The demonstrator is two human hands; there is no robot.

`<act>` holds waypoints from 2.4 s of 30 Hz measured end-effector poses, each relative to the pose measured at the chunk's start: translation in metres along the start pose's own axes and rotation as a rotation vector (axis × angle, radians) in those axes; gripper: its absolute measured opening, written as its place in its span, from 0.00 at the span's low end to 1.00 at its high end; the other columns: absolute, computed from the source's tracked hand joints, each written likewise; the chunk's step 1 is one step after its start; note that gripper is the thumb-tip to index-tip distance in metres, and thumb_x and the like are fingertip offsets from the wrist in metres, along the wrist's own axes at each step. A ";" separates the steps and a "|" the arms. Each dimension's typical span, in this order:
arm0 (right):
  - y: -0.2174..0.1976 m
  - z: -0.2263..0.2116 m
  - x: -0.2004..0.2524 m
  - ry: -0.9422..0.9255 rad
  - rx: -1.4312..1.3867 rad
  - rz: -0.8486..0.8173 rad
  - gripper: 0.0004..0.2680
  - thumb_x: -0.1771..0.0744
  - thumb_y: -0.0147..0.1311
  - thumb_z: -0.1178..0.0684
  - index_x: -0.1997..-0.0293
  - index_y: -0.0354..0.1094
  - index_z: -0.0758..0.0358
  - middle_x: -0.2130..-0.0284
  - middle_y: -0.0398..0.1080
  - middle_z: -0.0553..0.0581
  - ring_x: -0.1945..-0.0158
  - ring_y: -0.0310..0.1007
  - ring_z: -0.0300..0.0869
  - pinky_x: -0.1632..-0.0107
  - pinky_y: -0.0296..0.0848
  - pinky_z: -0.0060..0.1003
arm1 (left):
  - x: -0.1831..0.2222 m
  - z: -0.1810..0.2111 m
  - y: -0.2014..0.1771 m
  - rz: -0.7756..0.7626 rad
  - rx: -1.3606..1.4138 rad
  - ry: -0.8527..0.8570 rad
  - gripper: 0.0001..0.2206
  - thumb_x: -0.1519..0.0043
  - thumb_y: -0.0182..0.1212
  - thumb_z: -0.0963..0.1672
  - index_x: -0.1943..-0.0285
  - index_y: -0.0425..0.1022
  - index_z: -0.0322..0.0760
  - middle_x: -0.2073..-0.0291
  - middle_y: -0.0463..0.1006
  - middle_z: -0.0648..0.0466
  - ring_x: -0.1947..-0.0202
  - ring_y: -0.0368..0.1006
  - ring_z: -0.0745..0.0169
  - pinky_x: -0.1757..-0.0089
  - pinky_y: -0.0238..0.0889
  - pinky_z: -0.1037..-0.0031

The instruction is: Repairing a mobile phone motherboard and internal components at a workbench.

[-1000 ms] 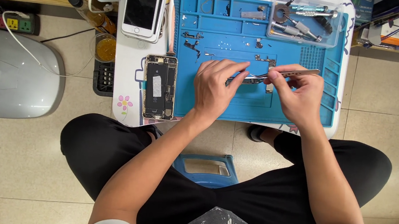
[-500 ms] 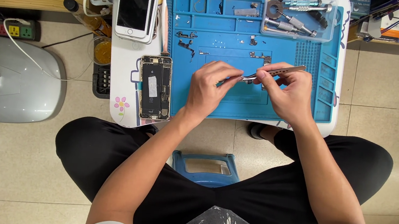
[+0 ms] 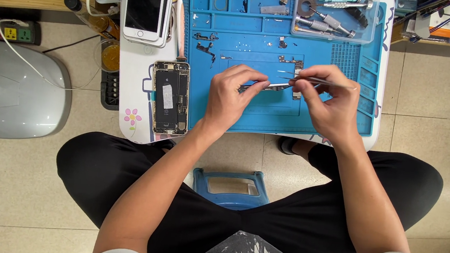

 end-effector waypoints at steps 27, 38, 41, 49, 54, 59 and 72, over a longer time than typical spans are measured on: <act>0.014 -0.018 0.002 -0.097 0.087 -0.043 0.06 0.32 0.64 0.70 0.59 0.78 0.65 0.64 0.80 0.61 0.64 0.82 0.52 0.60 0.79 0.42 | -0.003 0.003 -0.005 0.004 0.085 -0.044 0.04 0.35 0.69 0.39 0.55 0.86 0.43 0.65 0.85 0.55 0.60 0.83 0.53 0.58 0.75 0.68; 0.019 -0.025 0.001 -0.124 0.096 -0.076 0.07 0.33 0.62 0.71 0.58 0.79 0.65 0.62 0.81 0.63 0.62 0.82 0.57 0.58 0.80 0.47 | -0.003 0.001 -0.004 0.009 0.093 -0.043 0.04 0.35 0.70 0.39 0.56 0.86 0.41 0.66 0.86 0.54 0.61 0.84 0.52 0.59 0.76 0.67; 0.020 -0.026 0.002 -0.127 0.090 -0.085 0.07 0.33 0.62 0.72 0.59 0.79 0.66 0.63 0.80 0.65 0.62 0.82 0.58 0.58 0.80 0.48 | -0.003 0.001 -0.004 0.003 0.090 -0.050 0.04 0.36 0.70 0.39 0.56 0.86 0.41 0.66 0.86 0.54 0.61 0.83 0.53 0.58 0.76 0.67; 0.019 -0.020 0.004 -0.129 0.103 -0.065 0.07 0.33 0.63 0.71 0.59 0.79 0.66 0.63 0.81 0.63 0.61 0.83 0.56 0.57 0.80 0.46 | -0.003 0.001 -0.004 0.003 0.106 -0.056 0.04 0.35 0.69 0.39 0.55 0.86 0.42 0.66 0.86 0.54 0.61 0.84 0.54 0.58 0.76 0.67; 0.009 -0.010 0.004 -0.046 0.013 0.021 0.04 0.31 0.65 0.68 0.58 0.79 0.66 0.67 0.80 0.60 0.68 0.77 0.41 0.61 0.78 0.37 | -0.007 0.000 -0.003 -0.033 0.076 -0.080 0.03 0.34 0.68 0.42 0.55 0.86 0.44 0.66 0.85 0.54 0.60 0.84 0.53 0.58 0.76 0.67; 0.004 0.003 0.026 0.041 -0.056 0.107 0.02 0.31 0.66 0.63 0.56 0.78 0.70 0.70 0.78 0.61 0.69 0.75 0.37 0.63 0.76 0.34 | -0.008 -0.006 -0.003 -0.063 0.042 -0.135 0.05 0.32 0.65 0.43 0.58 0.86 0.41 0.71 0.84 0.52 0.64 0.84 0.51 0.61 0.76 0.66; 0.054 0.042 0.052 0.132 0.089 0.172 0.02 0.31 0.64 0.63 0.56 0.80 0.67 0.69 0.80 0.63 0.66 0.83 0.52 0.68 0.78 0.37 | -0.011 -0.020 -0.002 -0.093 0.031 -0.262 0.13 0.30 0.60 0.48 0.62 0.86 0.41 0.72 0.85 0.50 0.63 0.85 0.47 0.62 0.78 0.65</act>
Point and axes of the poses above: each hand's wrist, its own x-axis away from the middle knuckle, its own y-axis out of the palm, z = x × y, the point moved 10 cm from there along -x, towards the middle knuckle
